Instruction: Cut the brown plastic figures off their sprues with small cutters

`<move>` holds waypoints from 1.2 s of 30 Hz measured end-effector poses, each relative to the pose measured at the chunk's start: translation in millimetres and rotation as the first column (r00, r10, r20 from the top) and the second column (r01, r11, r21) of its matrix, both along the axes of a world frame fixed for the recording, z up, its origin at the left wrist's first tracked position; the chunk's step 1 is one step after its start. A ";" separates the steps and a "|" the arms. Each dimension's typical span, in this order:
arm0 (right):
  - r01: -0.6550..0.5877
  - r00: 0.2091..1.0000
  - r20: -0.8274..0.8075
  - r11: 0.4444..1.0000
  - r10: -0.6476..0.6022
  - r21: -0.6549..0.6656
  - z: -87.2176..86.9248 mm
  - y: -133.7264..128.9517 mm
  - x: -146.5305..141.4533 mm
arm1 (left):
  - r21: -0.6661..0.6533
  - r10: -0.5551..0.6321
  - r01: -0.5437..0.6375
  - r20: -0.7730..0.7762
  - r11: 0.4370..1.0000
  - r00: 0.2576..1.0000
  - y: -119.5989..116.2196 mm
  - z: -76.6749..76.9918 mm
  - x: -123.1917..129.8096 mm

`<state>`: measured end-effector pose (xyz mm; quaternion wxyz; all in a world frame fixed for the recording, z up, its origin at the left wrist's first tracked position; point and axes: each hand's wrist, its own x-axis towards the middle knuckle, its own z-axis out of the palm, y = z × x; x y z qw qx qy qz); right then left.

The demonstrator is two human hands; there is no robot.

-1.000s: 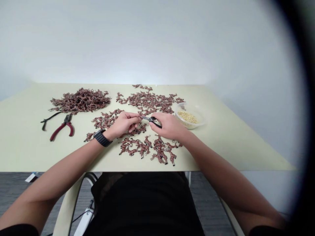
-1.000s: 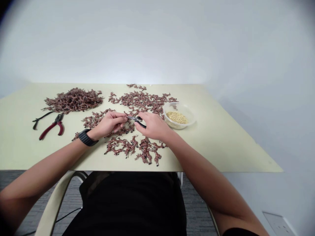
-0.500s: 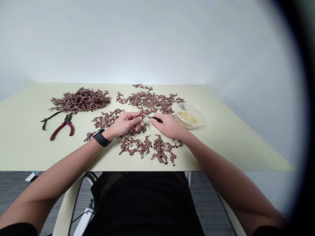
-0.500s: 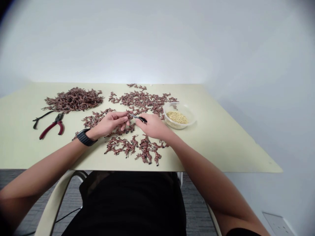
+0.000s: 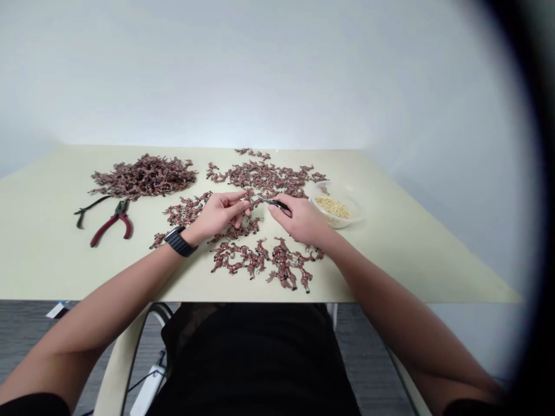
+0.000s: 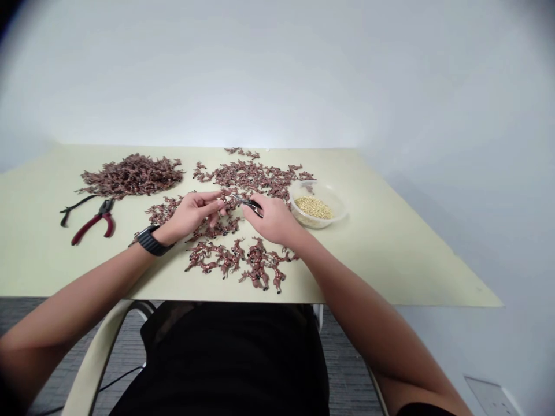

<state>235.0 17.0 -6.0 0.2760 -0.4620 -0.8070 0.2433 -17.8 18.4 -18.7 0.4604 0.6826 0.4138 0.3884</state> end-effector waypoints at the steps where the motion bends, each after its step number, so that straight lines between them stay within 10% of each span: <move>1: 0.002 0.999 0.051 0.998 -0.006 0.069 -1.0 0.0 -0.2 | -0.025 -0.011 0.011 0.023 1.000 1.000 -0.3 1.2 -0.1; 18: -0.115 0.981 0.176 0.981 0.086 0.158 -2.1 2.8 3.8 | -0.140 -0.063 0.074 0.083 0.987 0.995 -0.8 1.0 -1.0; 23: -0.099 0.993 0.058 0.991 0.104 -0.089 4.4 1.5 3.9 | -0.014 -0.094 0.094 -0.041 0.995 0.995 -2.5 -1.3 -1.0; 29: -0.374 0.915 -0.381 0.633 0.132 -0.678 2.8 10.3 8.8 | 0.451 0.077 0.087 -0.332 0.888 0.940 1.7 -6.9 -5.5; 34: -0.126 0.988 -0.118 0.963 0.100 -0.237 -0.2 8.3 8.0 | 0.155 0.038 -0.015 -0.141 0.988 0.989 -0.3 -2.0 -0.7; 36: -0.042 0.999 0.009 0.999 0.042 0.020 -2.4 7.3 6.7 | 0.035 0.003 -0.001 -0.064 0.999 0.998 -2.1 1.3 1.4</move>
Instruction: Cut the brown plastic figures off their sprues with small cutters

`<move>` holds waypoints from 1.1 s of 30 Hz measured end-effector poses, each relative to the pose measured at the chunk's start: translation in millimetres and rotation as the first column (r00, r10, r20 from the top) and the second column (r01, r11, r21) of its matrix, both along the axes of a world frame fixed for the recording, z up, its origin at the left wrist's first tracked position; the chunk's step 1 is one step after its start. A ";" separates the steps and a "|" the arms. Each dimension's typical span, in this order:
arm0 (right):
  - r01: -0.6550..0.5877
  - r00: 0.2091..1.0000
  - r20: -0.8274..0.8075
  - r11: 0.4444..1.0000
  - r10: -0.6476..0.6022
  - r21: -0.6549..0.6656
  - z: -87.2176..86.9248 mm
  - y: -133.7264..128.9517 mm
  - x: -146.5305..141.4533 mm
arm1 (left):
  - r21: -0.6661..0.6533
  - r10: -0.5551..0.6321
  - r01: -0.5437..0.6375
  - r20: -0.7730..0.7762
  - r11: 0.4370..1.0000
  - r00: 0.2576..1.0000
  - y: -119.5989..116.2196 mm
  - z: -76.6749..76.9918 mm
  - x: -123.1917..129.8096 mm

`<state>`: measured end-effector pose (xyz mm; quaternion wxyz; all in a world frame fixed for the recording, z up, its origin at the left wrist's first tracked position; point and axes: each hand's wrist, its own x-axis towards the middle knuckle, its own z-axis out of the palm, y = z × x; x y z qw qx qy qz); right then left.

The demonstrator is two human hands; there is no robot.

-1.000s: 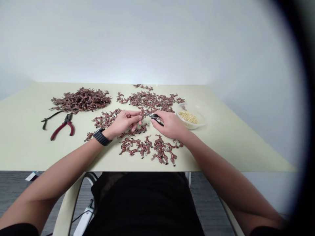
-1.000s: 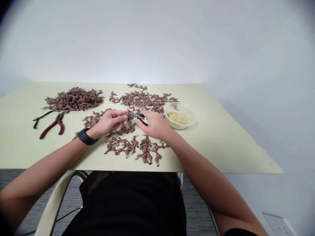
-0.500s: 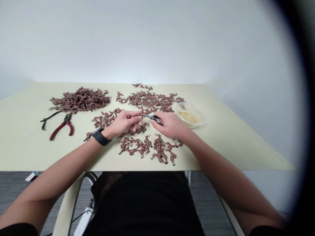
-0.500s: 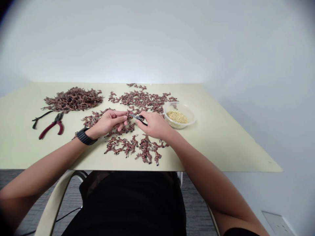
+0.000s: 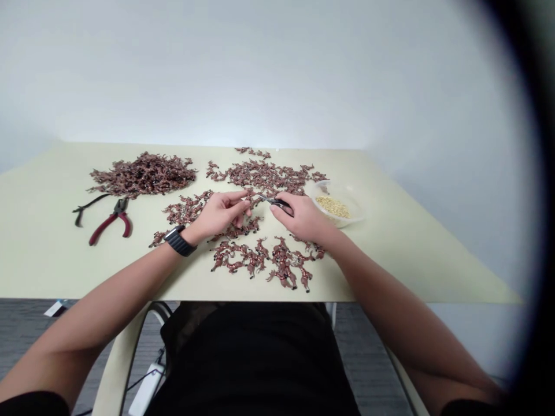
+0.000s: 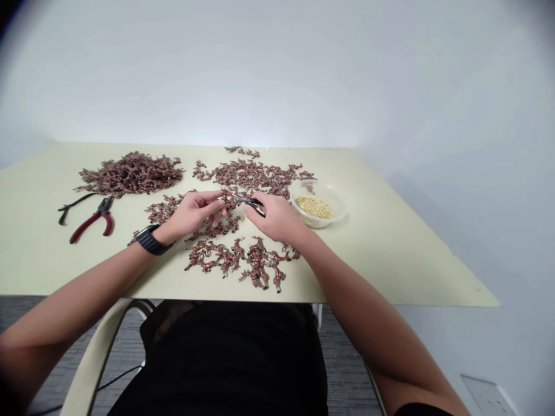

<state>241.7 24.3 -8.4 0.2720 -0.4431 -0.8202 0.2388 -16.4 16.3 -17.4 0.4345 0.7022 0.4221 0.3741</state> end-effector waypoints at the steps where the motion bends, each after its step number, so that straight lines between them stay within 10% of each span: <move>1: 0.005 0.999 0.033 0.997 -0.007 0.076 -1.2 -0.2 -0.5 | -0.035 -0.009 0.009 0.022 0.999 1.000 -0.5 1.1 0.5; 25: -0.085 0.983 0.175 0.981 0.054 0.173 -1.9 -3.2 -1.7 | -0.174 -0.037 0.055 0.102 0.983 0.994 0.1 -1.1 -0.9; 30: -0.040 0.999 0.021 0.995 0.042 -0.089 2.2 -4.8 -5.8 | -0.036 -0.068 0.069 0.023 0.997 0.997 1.3 -8.3 -3.3; 33: -0.179 0.973 -0.218 0.848 0.077 -0.499 1.6 -0.5 -5.7 | 0.257 0.035 0.010 -0.169 0.966 0.985 2.3 -11.1 -5.8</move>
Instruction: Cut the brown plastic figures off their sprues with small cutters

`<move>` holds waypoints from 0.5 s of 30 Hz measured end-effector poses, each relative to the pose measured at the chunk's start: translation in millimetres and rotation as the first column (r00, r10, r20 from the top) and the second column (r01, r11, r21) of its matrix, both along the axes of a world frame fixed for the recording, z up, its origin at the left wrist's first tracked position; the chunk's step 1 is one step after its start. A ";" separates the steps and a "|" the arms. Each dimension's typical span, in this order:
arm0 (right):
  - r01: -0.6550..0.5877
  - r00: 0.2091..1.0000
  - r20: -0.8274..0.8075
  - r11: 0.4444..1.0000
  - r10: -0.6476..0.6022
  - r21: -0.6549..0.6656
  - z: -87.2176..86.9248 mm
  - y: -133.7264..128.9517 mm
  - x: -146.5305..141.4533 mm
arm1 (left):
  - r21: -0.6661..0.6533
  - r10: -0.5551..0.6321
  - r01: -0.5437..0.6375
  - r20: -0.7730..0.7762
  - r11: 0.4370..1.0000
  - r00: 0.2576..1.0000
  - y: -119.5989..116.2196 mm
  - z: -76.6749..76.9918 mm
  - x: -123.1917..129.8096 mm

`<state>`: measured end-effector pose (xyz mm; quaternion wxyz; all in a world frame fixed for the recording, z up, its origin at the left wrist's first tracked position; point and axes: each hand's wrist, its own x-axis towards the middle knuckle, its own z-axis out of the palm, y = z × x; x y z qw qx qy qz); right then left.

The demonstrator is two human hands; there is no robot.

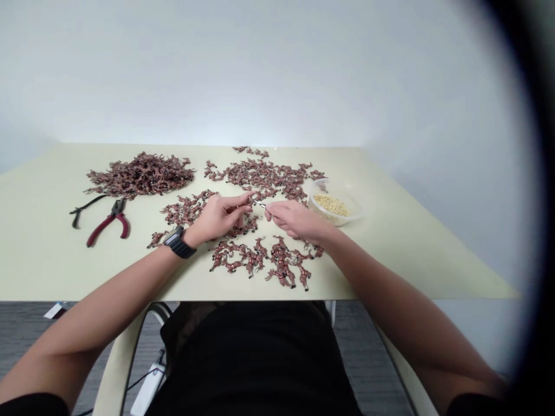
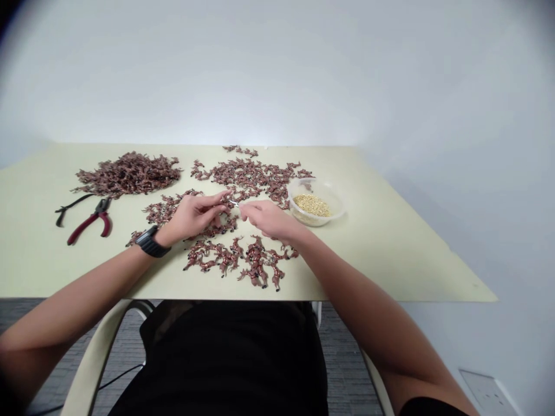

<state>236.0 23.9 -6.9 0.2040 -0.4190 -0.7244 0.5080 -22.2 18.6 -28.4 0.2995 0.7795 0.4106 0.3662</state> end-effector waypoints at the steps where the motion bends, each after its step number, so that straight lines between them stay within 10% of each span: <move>1: -0.052 0.997 -0.066 0.984 0.041 -0.168 -0.2 1.5 0.3 | 0.108 0.014 -0.008 -0.049 0.994 0.999 0.3 -0.3 -0.5; 4: -0.159 0.976 -0.204 0.896 0.079 -0.415 1.0 2.9 1.0 | 0.266 0.005 0.024 -0.110 0.964 0.994 0.2 -0.5 0.5; 7: -0.109 0.978 -0.206 0.928 0.035 -0.356 4.5 0.2 1.8 | 0.155 0.045 -0.035 -0.061 0.987 0.997 -1.3 -0.1 4.1; 11: 0.072 0.997 -0.043 0.993 -0.068 0.095 5.2 -1.7 4.2 | -0.172 0.103 -0.073 0.168 0.982 0.980 -1.5 3.3 5.9; 15: 0.116 0.973 0.110 0.843 -0.202 0.525 -0.8 -1.1 3.4 | -0.327 0.068 0.037 0.302 0.944 0.951 -0.3 8.6 4.2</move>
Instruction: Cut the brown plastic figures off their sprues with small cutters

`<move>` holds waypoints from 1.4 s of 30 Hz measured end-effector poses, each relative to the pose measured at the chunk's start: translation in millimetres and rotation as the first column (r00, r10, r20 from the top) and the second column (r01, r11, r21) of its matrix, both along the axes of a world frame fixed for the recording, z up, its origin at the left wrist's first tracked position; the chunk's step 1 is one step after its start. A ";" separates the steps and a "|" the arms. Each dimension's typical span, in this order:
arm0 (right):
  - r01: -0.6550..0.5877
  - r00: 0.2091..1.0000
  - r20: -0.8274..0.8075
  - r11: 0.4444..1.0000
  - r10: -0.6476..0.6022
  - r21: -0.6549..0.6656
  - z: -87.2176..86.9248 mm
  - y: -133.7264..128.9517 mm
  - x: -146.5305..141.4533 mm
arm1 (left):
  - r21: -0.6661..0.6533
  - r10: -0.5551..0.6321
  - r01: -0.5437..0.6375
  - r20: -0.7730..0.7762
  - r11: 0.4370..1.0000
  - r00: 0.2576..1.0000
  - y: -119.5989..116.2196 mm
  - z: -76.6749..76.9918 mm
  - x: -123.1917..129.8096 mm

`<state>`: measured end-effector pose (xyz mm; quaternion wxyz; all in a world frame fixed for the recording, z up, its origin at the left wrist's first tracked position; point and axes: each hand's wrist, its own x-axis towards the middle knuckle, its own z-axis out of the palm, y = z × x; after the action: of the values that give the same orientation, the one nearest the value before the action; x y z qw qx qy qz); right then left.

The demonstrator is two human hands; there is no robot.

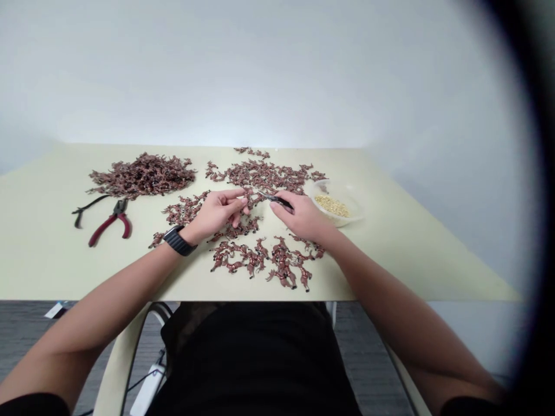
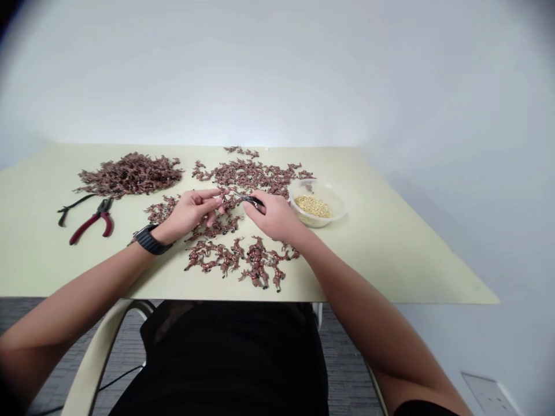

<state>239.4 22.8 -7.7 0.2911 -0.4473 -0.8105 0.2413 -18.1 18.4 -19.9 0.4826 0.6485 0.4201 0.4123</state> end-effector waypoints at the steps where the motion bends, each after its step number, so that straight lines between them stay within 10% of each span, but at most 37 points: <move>1: -0.004 0.999 0.041 0.999 0.002 0.047 -1.3 -0.3 -0.8 | -0.025 -0.016 0.017 0.022 1.000 1.000 0.3 0.6 -0.2; 10: -0.113 0.986 0.140 0.973 0.085 0.202 -6.6 0.9 1.5 | -0.215 -0.055 0.111 0.249 0.970 0.967 3.7 -2.7 -2.9; 42: -0.201 0.972 0.165 0.952 0.165 0.230 -7.5 4.1 8.5 | -0.366 -0.168 0.286 0.322 0.885 0.932 9.7 -2.5 -15.1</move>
<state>247.9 26.9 -15.2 0.2613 -0.3470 -0.8909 0.1326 -33.2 28.0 -22.4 0.7069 0.5136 0.3440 0.3437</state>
